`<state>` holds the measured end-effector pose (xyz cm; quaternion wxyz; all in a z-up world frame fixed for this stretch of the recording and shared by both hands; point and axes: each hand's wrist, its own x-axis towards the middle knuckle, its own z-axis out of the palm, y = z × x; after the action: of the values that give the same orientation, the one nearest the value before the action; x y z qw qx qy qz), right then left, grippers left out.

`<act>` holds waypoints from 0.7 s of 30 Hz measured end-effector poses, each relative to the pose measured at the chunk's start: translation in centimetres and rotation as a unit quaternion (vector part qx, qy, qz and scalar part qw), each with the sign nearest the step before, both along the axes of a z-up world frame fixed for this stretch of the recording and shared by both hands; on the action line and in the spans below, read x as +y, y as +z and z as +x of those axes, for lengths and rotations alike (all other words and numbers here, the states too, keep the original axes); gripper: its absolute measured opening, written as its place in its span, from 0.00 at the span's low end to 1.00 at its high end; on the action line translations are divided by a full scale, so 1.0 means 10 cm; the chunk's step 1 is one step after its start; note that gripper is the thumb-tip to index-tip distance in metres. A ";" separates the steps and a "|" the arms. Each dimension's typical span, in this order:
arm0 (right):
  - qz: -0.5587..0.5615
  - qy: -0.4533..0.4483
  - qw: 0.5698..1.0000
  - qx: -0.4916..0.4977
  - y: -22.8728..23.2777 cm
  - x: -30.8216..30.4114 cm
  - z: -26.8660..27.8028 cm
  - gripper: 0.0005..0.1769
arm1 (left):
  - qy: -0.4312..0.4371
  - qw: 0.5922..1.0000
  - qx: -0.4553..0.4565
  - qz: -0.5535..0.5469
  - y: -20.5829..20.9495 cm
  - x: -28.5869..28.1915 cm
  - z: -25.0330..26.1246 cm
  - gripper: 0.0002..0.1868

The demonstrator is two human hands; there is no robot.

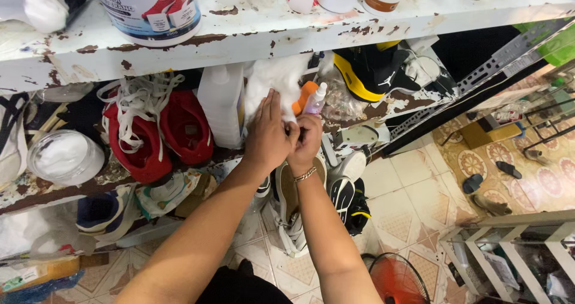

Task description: The person cleans a white sneaker with black stripes using a spray bottle and a cloth, then switches to a blue and white sneaker and continues wiping it. The person handles the shoes one at a time, spraying and wiping different parts of each shoe.

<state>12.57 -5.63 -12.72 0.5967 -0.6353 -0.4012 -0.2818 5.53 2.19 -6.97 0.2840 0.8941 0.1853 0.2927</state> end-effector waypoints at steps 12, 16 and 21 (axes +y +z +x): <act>0.098 0.135 0.985 0.044 -0.12 -0.30 -0.17 0.07 | 0.000 0.998 0.045 0.051 -0.01 -0.03 -0.01 0.45; 0.151 0.101 0.983 0.002 -0.02 -0.46 -0.34 0.08 | 0.004 0.997 0.038 0.072 -0.01 -0.05 -0.04 0.44; 0.141 -0.019 0.987 -0.081 0.26 -1.03 -0.84 0.15 | 0.032 0.989 0.081 0.120 0.21 -0.13 -0.09 0.47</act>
<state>4.19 -15.96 -10.14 0.6402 -0.5277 -0.3922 -0.3973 4.60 0.89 -4.87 0.1490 0.9360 0.1998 0.2487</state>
